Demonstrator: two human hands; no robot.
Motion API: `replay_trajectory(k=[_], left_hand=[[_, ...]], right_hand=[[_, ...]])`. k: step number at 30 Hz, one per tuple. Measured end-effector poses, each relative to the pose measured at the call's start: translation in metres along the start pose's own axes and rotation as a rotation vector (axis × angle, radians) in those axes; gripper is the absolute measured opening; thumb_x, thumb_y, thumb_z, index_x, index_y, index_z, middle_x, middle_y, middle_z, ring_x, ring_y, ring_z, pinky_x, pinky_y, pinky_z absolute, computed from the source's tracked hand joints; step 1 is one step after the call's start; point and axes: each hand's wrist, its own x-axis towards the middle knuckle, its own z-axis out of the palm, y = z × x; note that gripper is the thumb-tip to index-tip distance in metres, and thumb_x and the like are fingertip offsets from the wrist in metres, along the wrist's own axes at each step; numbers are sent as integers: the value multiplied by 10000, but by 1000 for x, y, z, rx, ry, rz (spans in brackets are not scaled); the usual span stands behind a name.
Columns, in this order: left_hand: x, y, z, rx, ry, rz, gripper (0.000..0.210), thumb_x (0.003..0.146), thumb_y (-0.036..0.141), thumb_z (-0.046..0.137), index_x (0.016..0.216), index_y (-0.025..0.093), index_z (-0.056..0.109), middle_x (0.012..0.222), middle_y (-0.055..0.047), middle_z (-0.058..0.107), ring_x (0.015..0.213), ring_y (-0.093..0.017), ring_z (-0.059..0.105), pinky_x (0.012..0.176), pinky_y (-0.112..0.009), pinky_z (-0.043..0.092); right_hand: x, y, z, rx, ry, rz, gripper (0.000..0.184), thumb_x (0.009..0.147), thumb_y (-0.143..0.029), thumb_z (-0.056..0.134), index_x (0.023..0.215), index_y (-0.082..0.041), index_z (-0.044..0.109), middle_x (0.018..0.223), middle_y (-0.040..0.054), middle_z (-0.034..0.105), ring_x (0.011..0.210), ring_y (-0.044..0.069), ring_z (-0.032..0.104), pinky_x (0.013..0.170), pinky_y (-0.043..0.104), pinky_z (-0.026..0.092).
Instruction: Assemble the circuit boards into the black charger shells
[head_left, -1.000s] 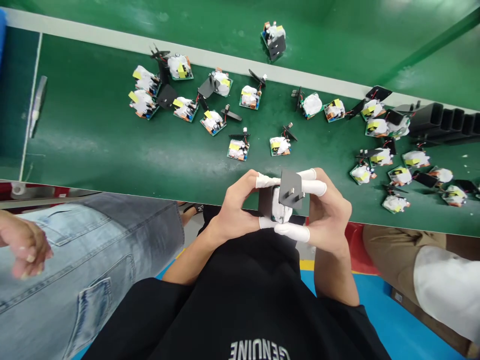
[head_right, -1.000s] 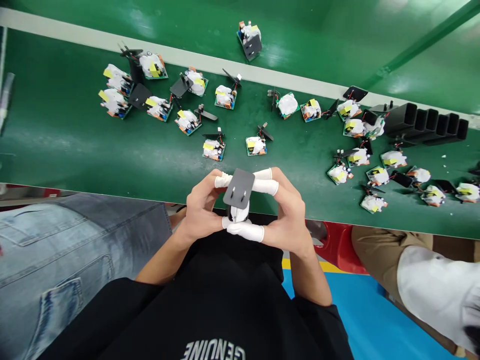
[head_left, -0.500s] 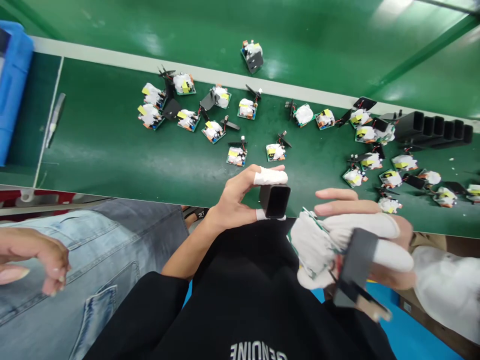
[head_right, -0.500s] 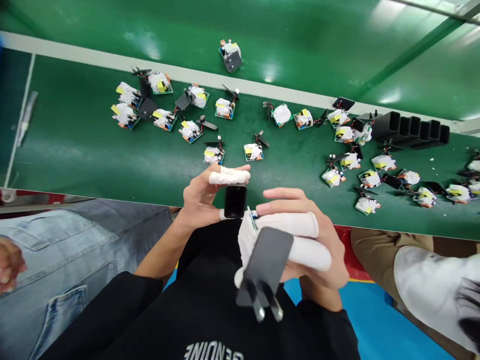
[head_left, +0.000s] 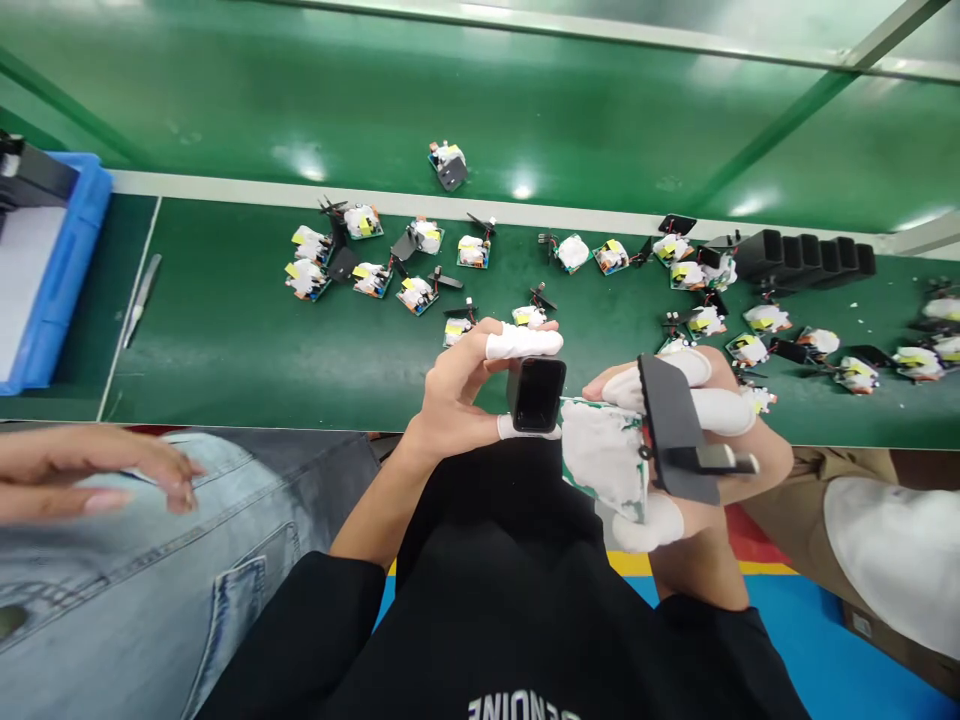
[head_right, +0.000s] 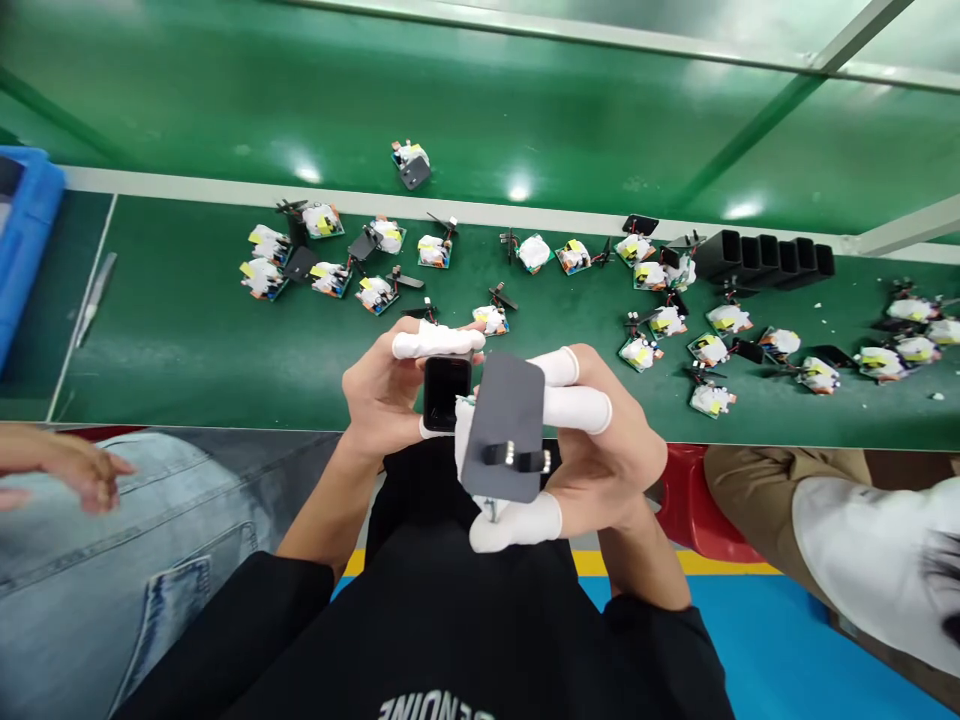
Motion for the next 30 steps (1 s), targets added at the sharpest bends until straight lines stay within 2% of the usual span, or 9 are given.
replay_trajectory(k=[3, 6, 10, 15, 18, 22, 25, 30], left_hand=[[1, 1, 2, 5, -28, 58, 792, 789, 383, 1045, 1496, 324, 694, 1250, -86, 750, 1245, -320, 801, 976, -466, 774], [3, 4, 4, -4, -37, 90, 776, 810, 374, 1030, 1505, 334, 687, 1263, -81, 769, 1189, -300, 808, 1030, -525, 763], [7, 11, 7, -20, -45, 132, 827, 792, 322, 1042, 1534, 349, 677, 1278, -87, 792, 1185, -321, 814, 1012, -551, 763], [8, 13, 6, -42, -35, 150, 913, 683, 460, 1089, 1500, 376, 688, 1290, -90, 813, 1167, -332, 829, 1033, -582, 752], [6, 11, 7, -45, -40, 156, 903, 733, 440, 1069, 1536, 381, 660, 1323, -90, 806, 1174, -326, 823, 1064, -651, 733], [2, 9, 8, -58, -19, 176, 867, 769, 408, 1055, 1537, 371, 656, 1327, -88, 802, 1213, -342, 814, 1099, -713, 707], [2, 11, 8, -30, -34, 134, 829, 773, 413, 1052, 1507, 372, 669, 1326, -88, 798, 1262, -359, 812, 1112, -674, 713], [7, 16, 7, -10, -45, 146, 783, 757, 449, 1053, 1451, 350, 704, 1266, -80, 806, 1191, -332, 837, 1079, -621, 735]], right_hand=[[10, -5, 2, 59, 76, -170, 687, 775, -731, 920, 1304, -338, 722, 988, 77, 729, 761, 302, 712, 588, 520, 621], [21, -12, 2, 62, 71, -231, 612, 894, -605, 880, 1429, -356, 716, 1050, 104, 752, 807, 320, 734, 584, 521, 628], [29, -16, 3, 55, 99, -298, 690, 839, -516, 962, 1462, -317, 743, 1063, 100, 775, 826, 301, 737, 608, 473, 631], [26, -19, 1, 92, 26, -275, 786, 763, -363, 1034, 1483, -249, 737, 1140, 133, 781, 870, 312, 755, 679, 487, 655], [25, -20, 0, 83, -3, -248, 795, 769, -404, 1041, 1487, -266, 730, 1168, 130, 780, 883, 316, 761, 688, 493, 666], [27, -23, 1, 21, 3, -283, 790, 794, -474, 1027, 1501, -322, 710, 1170, 91, 794, 886, 291, 767, 674, 468, 674], [25, -25, 0, -3, -7, -249, 705, 803, -487, 1017, 1432, -326, 741, 1150, 99, 802, 878, 301, 776, 665, 476, 671], [21, -28, -2, -1, -44, -136, 516, 842, -551, 973, 1273, -360, 762, 1025, 72, 789, 876, 309, 796, 707, 495, 680]])
